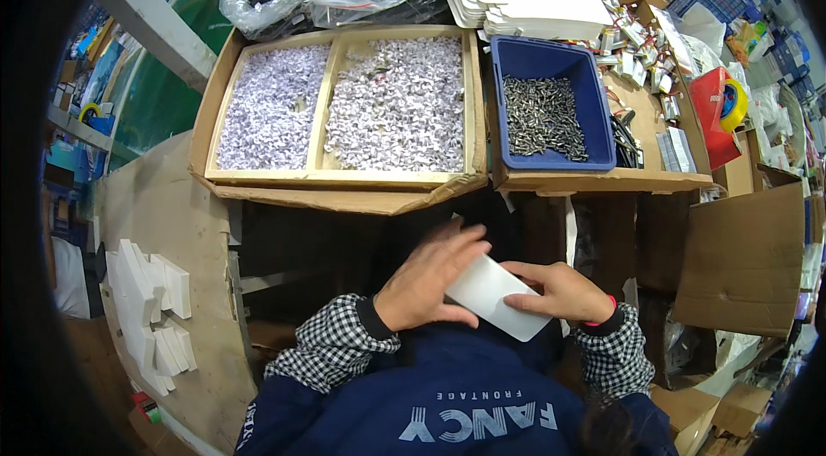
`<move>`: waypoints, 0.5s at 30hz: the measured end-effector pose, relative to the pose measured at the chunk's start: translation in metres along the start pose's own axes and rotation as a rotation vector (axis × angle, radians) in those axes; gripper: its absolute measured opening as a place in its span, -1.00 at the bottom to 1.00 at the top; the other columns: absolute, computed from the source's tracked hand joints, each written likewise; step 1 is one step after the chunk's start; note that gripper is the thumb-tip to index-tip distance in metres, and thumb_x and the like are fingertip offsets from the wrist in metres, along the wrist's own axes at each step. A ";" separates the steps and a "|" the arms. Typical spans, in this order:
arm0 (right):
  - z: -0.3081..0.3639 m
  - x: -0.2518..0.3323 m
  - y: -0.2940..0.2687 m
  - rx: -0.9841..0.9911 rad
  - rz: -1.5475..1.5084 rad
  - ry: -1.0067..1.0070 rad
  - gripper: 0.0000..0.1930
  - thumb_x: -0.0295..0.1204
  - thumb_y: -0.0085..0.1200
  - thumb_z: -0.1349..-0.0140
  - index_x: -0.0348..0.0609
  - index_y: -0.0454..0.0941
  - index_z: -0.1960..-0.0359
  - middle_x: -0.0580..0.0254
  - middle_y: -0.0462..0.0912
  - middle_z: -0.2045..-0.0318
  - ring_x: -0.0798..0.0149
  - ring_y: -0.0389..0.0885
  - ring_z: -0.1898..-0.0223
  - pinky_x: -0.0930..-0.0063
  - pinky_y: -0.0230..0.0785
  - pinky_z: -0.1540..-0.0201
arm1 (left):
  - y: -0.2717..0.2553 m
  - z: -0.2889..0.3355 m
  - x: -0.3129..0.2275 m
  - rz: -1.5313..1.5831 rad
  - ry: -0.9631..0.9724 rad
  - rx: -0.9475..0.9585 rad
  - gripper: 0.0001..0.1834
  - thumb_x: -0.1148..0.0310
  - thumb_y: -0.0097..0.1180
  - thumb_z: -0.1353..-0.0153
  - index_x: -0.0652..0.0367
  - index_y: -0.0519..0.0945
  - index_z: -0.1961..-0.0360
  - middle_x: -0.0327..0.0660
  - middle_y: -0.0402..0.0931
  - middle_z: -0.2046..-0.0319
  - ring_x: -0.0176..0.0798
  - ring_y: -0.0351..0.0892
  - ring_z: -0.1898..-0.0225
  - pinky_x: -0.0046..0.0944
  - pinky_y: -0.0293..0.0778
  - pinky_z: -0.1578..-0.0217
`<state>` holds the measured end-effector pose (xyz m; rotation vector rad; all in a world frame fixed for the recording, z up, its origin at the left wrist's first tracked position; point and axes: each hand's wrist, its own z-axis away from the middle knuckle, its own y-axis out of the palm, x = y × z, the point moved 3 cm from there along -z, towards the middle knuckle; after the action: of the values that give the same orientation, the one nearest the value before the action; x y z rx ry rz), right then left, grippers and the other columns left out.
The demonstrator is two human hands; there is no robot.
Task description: The person assembles small electronic components by inserting a cylindrical battery into a white plastic housing, then inserting a metal pin and a small white piece. The person repeats this process multiple times, handling batteries, housings, pins, and white pieces.
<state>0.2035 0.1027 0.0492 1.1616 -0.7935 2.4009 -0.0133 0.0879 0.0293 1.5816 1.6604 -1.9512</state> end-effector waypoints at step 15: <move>0.009 0.036 -0.001 -0.119 0.081 -0.505 0.12 0.01 0.44 0.20 -0.34 0.07 -0.31 -0.08 0.30 -0.20 -0.04 0.30 -0.20 0.20 0.15 -0.25 | 0.030 -0.003 -0.006 0.459 -0.080 0.075 0.15 0.15 0.53 0.31 0.27 0.09 -0.28 0.03 0.29 -0.07 0.04 0.36 -0.10 -0.13 0.34 -0.10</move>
<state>0.1878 0.1010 0.0830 1.7426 -1.1340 2.1025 0.0110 0.0759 0.0146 1.6983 1.0810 -1.8187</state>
